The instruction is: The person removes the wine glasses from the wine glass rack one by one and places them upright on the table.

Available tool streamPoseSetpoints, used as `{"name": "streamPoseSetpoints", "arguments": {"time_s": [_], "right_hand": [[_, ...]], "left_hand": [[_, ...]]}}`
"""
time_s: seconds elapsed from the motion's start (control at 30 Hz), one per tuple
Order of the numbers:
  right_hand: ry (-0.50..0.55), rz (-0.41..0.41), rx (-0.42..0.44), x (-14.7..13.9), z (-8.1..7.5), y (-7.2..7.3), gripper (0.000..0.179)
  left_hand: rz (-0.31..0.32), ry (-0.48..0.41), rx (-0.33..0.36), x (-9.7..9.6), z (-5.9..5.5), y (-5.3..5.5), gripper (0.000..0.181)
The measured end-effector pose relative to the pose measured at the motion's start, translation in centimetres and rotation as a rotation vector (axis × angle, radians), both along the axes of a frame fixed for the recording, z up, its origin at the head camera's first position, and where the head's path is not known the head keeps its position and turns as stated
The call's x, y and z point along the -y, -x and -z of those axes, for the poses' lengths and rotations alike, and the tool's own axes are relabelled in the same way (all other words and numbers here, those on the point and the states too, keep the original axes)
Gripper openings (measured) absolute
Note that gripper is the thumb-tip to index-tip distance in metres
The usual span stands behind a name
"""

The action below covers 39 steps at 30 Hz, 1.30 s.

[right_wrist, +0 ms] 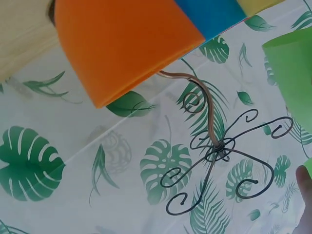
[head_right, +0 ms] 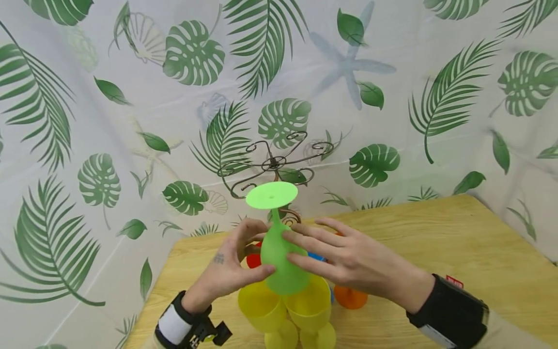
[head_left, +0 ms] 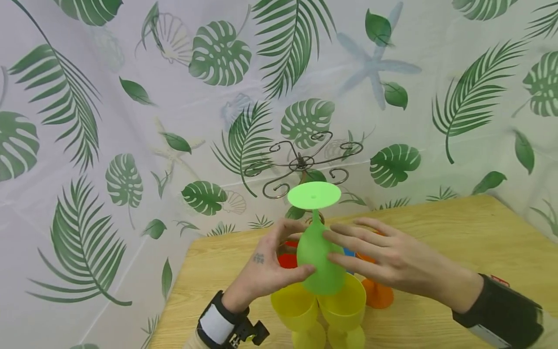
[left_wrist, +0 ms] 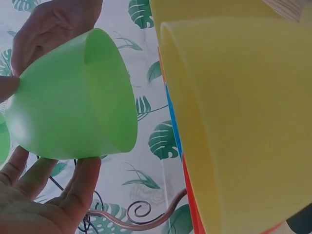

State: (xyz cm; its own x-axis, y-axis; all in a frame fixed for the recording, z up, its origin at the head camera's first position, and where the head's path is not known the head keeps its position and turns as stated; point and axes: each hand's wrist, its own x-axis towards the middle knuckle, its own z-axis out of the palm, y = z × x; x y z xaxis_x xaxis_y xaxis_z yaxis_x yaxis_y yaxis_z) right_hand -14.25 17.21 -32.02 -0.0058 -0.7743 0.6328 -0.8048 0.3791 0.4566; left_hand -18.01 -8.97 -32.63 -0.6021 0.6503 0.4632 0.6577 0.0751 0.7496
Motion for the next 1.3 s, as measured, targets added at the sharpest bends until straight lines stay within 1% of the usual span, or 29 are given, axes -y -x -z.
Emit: {"name": "streamPoseSetpoints", "arguments": {"time_s": [0.1,0.27,0.33,0.47,0.6,0.77,0.87,0.93,1.0,1.1,1.17,1.23,1.3], "right_hand": [[-0.028,0.003,-0.007,-0.2,-0.4,0.0,0.046],[-0.069,0.006,-0.009,-0.3,-0.8,0.0,0.046],[-0.082,0.01,-0.005,-0.3,-0.9,0.0,0.047],[-0.1,0.011,-0.02,-0.1,-1.1,-0.2,0.049],[-0.095,-0.006,-0.055,-0.1,-1.5,-0.4,0.048],[-0.04,-0.049,-0.096,-0.2,-1.8,-0.8,0.042],[0.009,-0.058,-0.091,-0.4,-1.6,-1.3,0.035],[0.046,-0.055,-0.078,-0.6,-1.5,-1.7,0.034],[0.093,-0.059,-0.063,-0.8,-1.3,-2.0,0.037],[0.152,-0.07,-0.047,-1.1,-1.1,-2.6,0.044],[0.189,-0.077,-0.048,-1.2,-1.1,-2.9,0.045],[0.223,-0.071,-0.05,-1.2,-1.1,-3.3,0.045],[0.259,-0.069,-0.057,-1.1,-1.2,-3.6,0.047]], "left_hand": [[0.019,-0.013,0.007,-0.1,-0.1,0.0,0.055],[0.088,-0.06,0.077,-0.5,-0.2,-0.1,0.053],[0.105,-0.065,0.095,-0.6,-0.2,-0.1,0.052],[0.112,-0.045,0.094,-0.6,0.0,-0.2,0.054],[0.119,-0.015,0.09,-0.6,0.0,-0.3,0.055],[0.185,-0.038,0.127,-1.0,-0.4,-0.6,0.051],[0.21,-0.06,0.15,-1.2,-0.5,-1.0,0.049],[0.221,-0.072,0.155,-1.4,-0.6,-1.2,0.047],[0.233,-0.083,0.15,-1.5,-0.6,-1.4,0.045],[0.269,-0.108,0.136,-1.8,-0.7,-1.7,0.039],[0.301,-0.123,0.14,-2.0,-0.7,-1.9,0.037],[0.334,-0.134,0.159,-2.2,-0.9,-2.0,0.036],[0.348,-0.135,0.174,-2.4,-1.0,-2.1,0.037]]}}
